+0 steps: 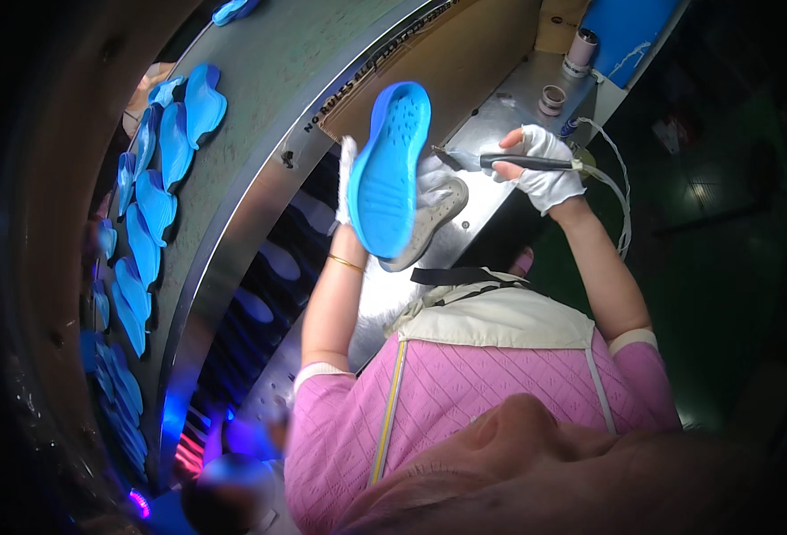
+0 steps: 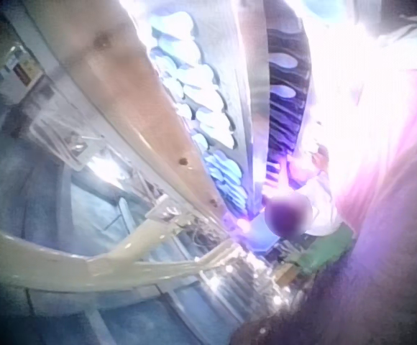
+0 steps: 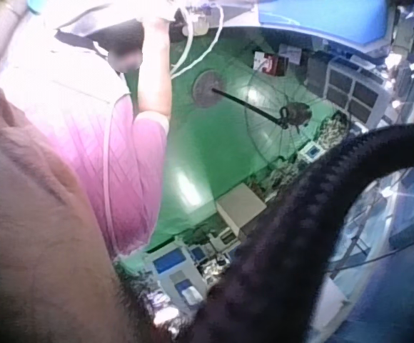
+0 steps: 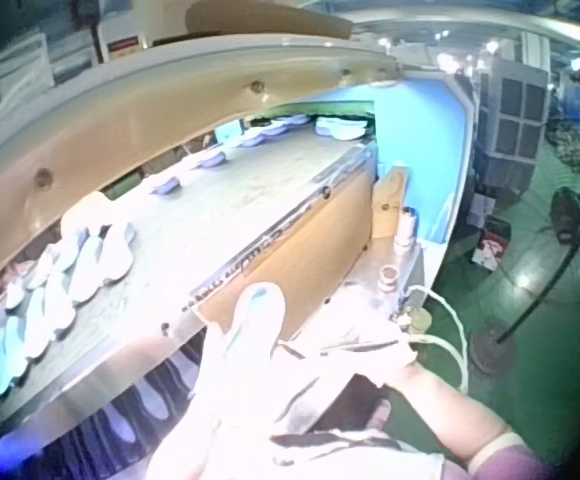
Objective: The person walks to an assembly line workstation, puts down a cup, and repeatedly takes shoe soles from an upper tray, applies liquid onto them with a handheld brush tool, and places them onto a conveyor.
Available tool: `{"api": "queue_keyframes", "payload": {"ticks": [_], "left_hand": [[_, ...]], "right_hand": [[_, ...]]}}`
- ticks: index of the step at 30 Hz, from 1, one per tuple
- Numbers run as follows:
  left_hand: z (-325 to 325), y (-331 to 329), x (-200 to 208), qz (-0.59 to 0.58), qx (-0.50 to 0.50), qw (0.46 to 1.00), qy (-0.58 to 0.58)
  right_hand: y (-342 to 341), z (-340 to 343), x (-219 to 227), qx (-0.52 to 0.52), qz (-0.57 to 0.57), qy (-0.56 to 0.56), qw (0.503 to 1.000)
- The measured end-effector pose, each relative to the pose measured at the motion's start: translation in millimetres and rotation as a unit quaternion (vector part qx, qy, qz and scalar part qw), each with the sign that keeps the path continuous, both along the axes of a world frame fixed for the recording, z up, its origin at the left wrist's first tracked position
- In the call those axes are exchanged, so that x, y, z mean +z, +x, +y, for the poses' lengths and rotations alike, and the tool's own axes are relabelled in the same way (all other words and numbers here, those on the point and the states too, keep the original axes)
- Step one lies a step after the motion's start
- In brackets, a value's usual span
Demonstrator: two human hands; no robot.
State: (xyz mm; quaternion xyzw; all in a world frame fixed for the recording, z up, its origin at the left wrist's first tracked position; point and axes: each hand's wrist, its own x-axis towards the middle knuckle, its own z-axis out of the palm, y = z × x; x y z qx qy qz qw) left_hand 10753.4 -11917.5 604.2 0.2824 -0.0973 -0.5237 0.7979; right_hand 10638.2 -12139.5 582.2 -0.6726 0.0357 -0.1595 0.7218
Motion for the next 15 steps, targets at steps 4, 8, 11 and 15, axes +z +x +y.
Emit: {"api": "queue_keyframes", "payload": {"ticks": [4,8,11,15], "left_hand": [[-4.3,-11.6,-49.0,0.101,0.072,0.991,-0.056],[-33.0,-44.4,-44.1,0.06,0.08,0.994,-0.047],[-37.0,-45.1,-58.4,0.015,0.128,0.989,0.077],[-32.5,-44.9,-54.0,0.006,0.207,0.975,0.076]], "right_hand": [[6.9,10.2,-16.7,-0.044,-0.039,0.046,0.997],[28.7,14.7,-3.1,-0.183,-0.064,-0.253,0.948],[18.1,34.3,-7.4,-0.023,-0.139,-0.05,0.989],[0.7,46.7,9.6,-0.007,-0.111,-0.092,0.99]]}}
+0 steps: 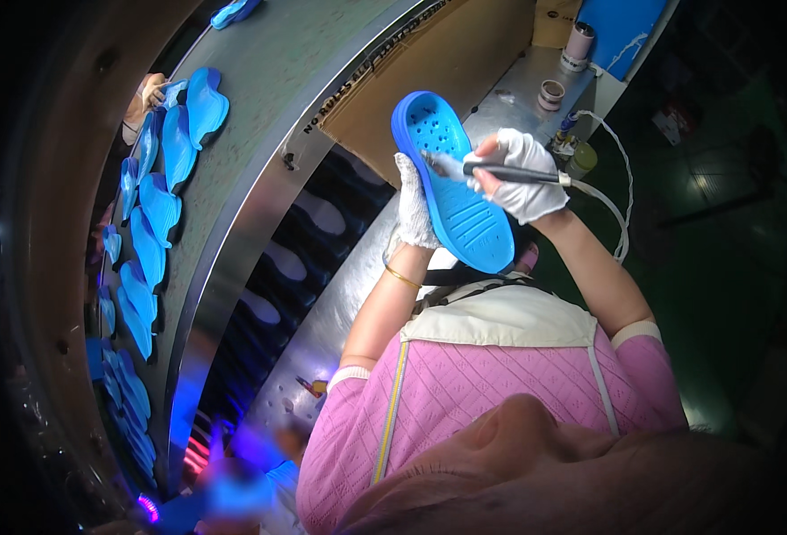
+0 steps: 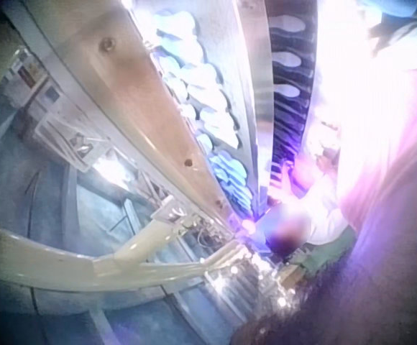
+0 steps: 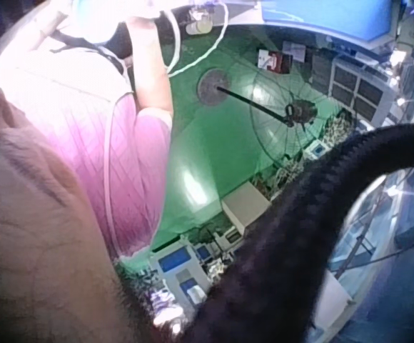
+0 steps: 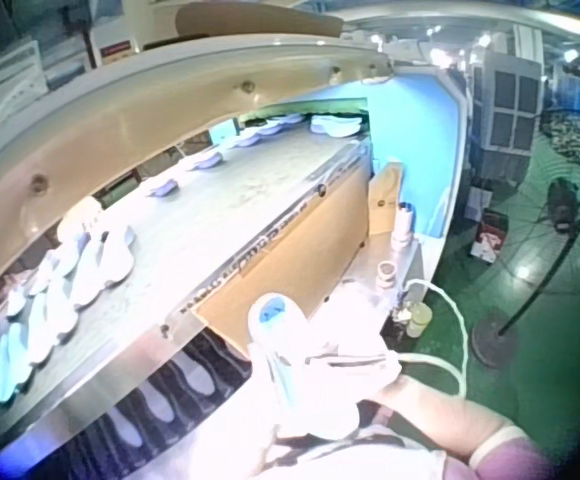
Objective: The person walks to an assembly line workstation, puts down a cup, and repeatedly takes shoe soles from an upper tray, applies liquid onto them with a handheld brush tool, and places them onto a conveyor.
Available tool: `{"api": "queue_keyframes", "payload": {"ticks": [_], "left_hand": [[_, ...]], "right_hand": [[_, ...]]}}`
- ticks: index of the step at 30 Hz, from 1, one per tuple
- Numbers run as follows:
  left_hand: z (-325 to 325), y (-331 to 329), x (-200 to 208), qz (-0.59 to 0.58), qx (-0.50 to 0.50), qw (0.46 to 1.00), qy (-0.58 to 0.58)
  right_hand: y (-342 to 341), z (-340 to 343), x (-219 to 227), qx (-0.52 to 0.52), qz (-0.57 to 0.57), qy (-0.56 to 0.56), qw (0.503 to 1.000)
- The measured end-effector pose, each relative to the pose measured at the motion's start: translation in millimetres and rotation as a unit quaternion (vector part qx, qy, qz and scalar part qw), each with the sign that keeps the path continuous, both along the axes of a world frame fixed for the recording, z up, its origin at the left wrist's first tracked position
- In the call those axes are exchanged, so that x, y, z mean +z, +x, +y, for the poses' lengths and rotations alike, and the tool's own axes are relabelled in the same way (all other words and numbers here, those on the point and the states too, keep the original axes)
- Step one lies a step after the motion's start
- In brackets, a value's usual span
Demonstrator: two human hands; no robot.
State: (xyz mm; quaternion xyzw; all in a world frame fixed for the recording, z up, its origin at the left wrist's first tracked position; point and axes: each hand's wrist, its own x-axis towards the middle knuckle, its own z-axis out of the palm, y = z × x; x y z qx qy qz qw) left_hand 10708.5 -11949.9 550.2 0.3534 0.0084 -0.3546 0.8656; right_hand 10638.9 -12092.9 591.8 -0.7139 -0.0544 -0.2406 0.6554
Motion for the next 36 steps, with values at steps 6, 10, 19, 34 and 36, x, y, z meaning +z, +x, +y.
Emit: {"api": "queue_keyframes", "payload": {"ticks": [6,10,19,34,36], "left_hand": [[3.7,13.6,-7.4,-0.051,-0.001,0.995,-0.084],[4.2,18.3,-2.5,-0.07,0.012,0.995,-0.074],[11.3,26.1,3.7,-0.082,-0.015,0.994,-0.076],[5.3,-5.9,11.6,-0.118,-0.059,0.983,-0.125],[7.4,-5.3,10.9,-0.09,-0.035,0.986,-0.136]], "right_hand": [[-14.3,14.5,-3.7,0.008,-0.075,-0.131,0.988],[-16.7,14.0,-14.6,-0.032,-0.051,-0.157,0.986],[-37.6,16.8,-10.1,0.008,-0.046,-0.237,0.971],[-29.0,10.4,-36.6,0.124,0.015,0.141,0.982],[-32.5,20.1,-34.6,0.16,-0.003,0.115,0.98]]}}
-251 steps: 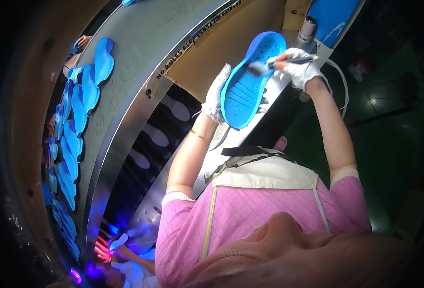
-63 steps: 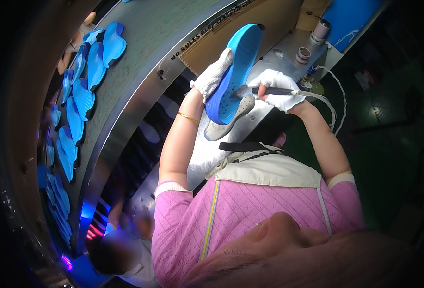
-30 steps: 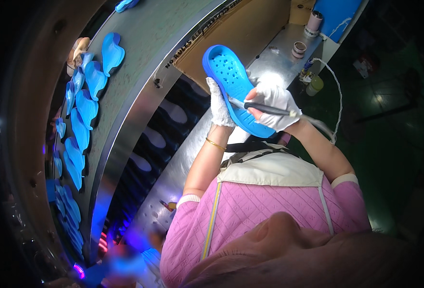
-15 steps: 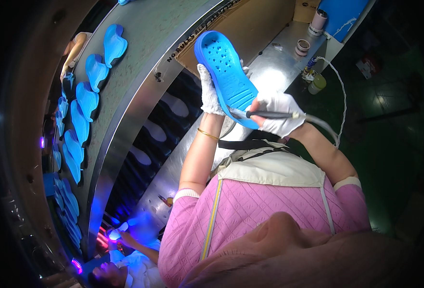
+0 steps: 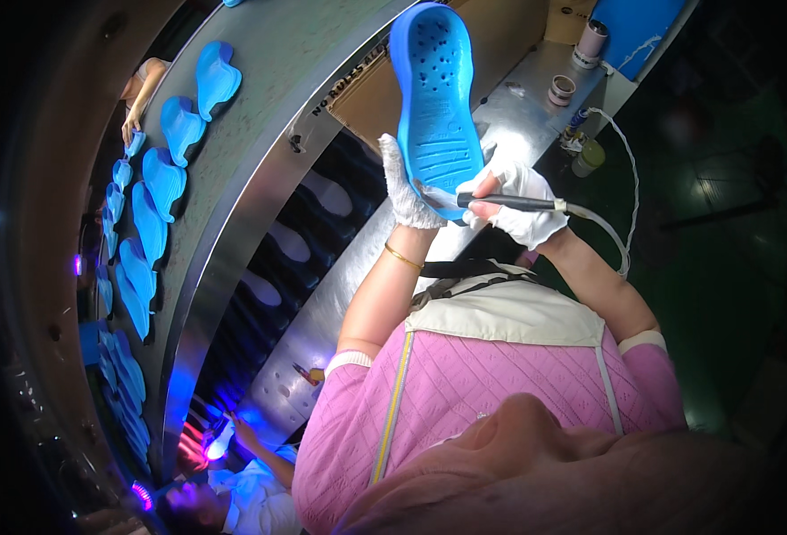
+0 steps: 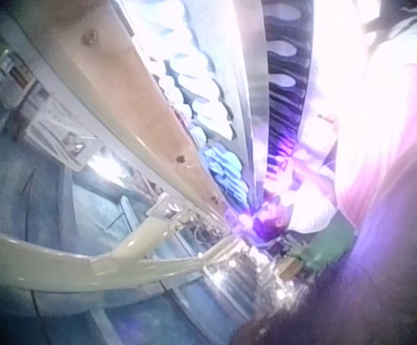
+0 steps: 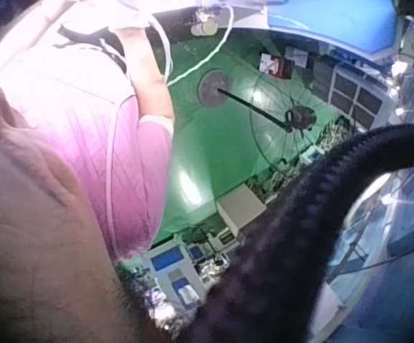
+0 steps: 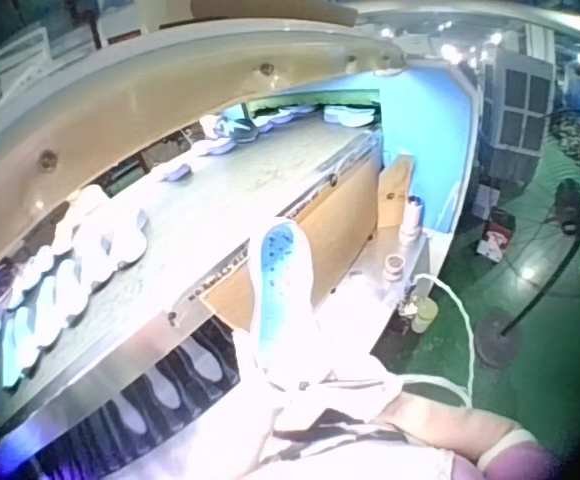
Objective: The person walks to an assembly line workstation, puts down a cup, and repeatedly takes shoe soles from an upper tray, applies liquid onto them with a handheld brush tool, and places them onto a conveyor.
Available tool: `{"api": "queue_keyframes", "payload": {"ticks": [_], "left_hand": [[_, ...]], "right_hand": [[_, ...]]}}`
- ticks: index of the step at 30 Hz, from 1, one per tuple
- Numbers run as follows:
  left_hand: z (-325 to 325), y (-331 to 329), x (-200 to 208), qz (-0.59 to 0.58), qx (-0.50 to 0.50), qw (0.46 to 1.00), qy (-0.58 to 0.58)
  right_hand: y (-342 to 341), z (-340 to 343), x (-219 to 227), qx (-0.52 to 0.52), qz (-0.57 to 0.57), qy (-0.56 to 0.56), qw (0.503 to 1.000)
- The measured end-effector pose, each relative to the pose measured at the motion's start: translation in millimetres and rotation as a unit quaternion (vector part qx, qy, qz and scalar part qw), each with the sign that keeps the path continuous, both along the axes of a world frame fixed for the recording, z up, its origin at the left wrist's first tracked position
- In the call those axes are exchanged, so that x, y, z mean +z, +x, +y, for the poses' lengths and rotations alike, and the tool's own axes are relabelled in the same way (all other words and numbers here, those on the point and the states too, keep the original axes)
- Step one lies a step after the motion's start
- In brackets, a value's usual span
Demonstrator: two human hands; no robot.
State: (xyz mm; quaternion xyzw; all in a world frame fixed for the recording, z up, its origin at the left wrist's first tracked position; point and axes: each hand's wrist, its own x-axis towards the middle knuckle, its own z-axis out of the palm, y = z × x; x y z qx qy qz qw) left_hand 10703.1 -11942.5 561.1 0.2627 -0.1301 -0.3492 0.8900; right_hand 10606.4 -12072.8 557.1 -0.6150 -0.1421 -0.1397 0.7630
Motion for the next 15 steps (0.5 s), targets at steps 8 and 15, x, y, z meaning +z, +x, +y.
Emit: {"api": "queue_keyframes", "payload": {"ticks": [8,15], "left_hand": [[2.6,7.6,4.9,-0.027,0.019,0.998,-0.048],[7.3,14.9,12.8,-0.051,-0.005,0.994,-0.094]], "right_hand": [[-5.3,15.3,1.6,-0.137,-0.092,-0.159,0.973],[1.9,-3.2,2.1,-0.047,0.091,0.082,0.991]]}}
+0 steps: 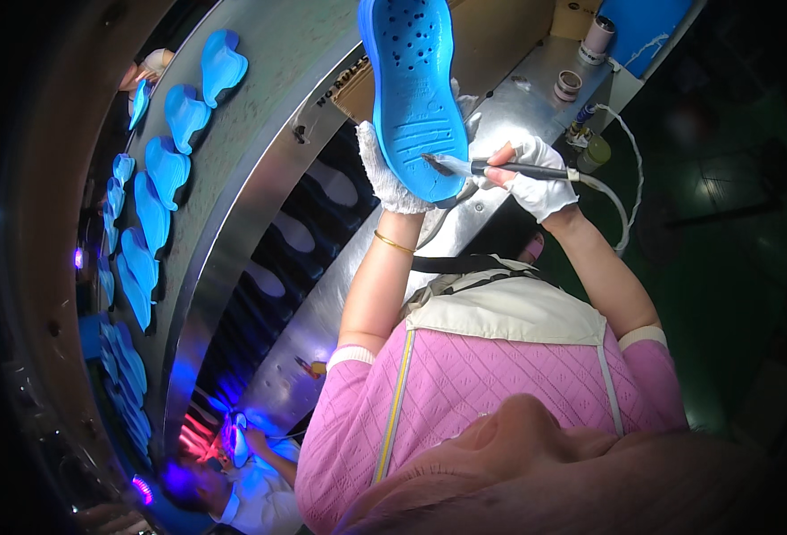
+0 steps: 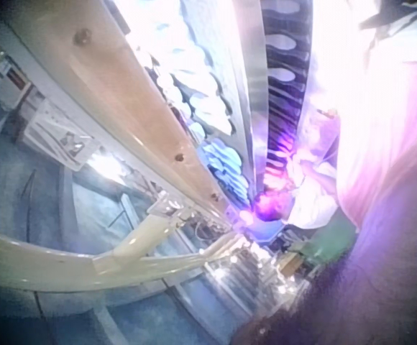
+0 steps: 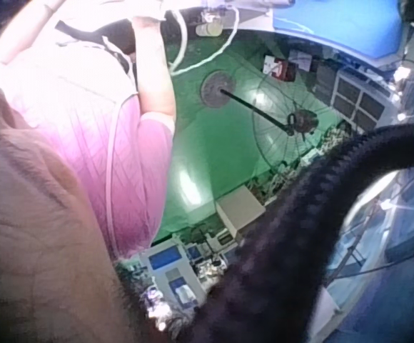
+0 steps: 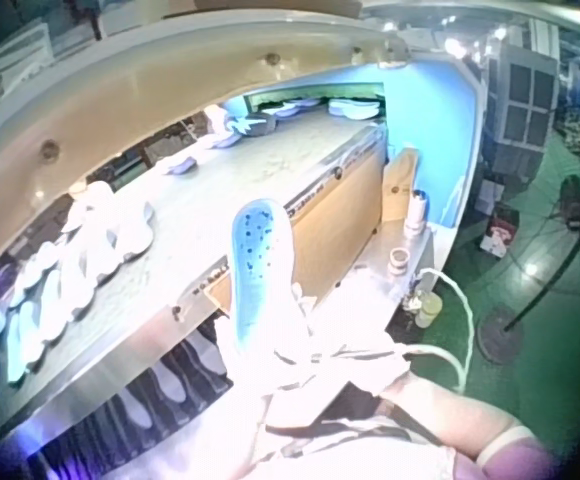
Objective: The person walks to an assembly line workstation, puts down a cup, and repeatedly takes shoe soles from an upper tray, applies liquid onto them with a handheld brush tool, and places them onto a conveyor.
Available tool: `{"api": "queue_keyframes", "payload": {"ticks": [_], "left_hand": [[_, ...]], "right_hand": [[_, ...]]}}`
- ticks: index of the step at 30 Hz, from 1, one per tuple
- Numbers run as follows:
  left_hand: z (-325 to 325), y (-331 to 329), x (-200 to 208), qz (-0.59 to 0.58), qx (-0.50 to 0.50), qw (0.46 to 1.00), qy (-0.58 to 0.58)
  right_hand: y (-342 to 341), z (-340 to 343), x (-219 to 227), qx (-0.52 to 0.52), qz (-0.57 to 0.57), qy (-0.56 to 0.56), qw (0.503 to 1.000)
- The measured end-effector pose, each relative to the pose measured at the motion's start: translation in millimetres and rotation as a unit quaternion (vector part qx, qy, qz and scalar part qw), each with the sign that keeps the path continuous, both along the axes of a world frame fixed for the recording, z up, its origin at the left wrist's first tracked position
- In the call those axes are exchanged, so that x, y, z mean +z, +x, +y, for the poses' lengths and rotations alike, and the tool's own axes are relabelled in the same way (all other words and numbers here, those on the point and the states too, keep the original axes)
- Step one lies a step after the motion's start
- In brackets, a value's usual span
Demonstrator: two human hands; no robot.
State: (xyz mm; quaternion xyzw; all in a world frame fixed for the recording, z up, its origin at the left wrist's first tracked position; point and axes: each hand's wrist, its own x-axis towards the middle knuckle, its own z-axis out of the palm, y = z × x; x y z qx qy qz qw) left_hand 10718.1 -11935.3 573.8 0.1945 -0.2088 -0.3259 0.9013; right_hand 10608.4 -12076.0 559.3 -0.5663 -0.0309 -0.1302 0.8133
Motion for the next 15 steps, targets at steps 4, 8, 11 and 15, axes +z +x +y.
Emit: {"api": "queue_keyframes", "payload": {"ticks": [4,8,11,15], "left_hand": [[-2.8,1.8,6.2,0.008,0.004,0.999,0.042],[0.0,6.5,10.1,0.025,-0.027,0.999,0.034],[4.6,14.1,10.6,0.006,-0.065,0.997,0.041],[9.1,34.1,-10.0,0.047,-0.011,0.983,0.175]], "right_hand": [[-1.5,-3.3,-3.8,0.058,-0.029,-0.148,0.987],[-7.2,-4.0,-12.1,0.177,0.079,-0.002,0.981],[-10.1,-14.4,-4.9,0.151,0.05,-0.039,0.987],[4.3,-10.7,17.2,0.068,-0.113,-0.143,0.981]]}}
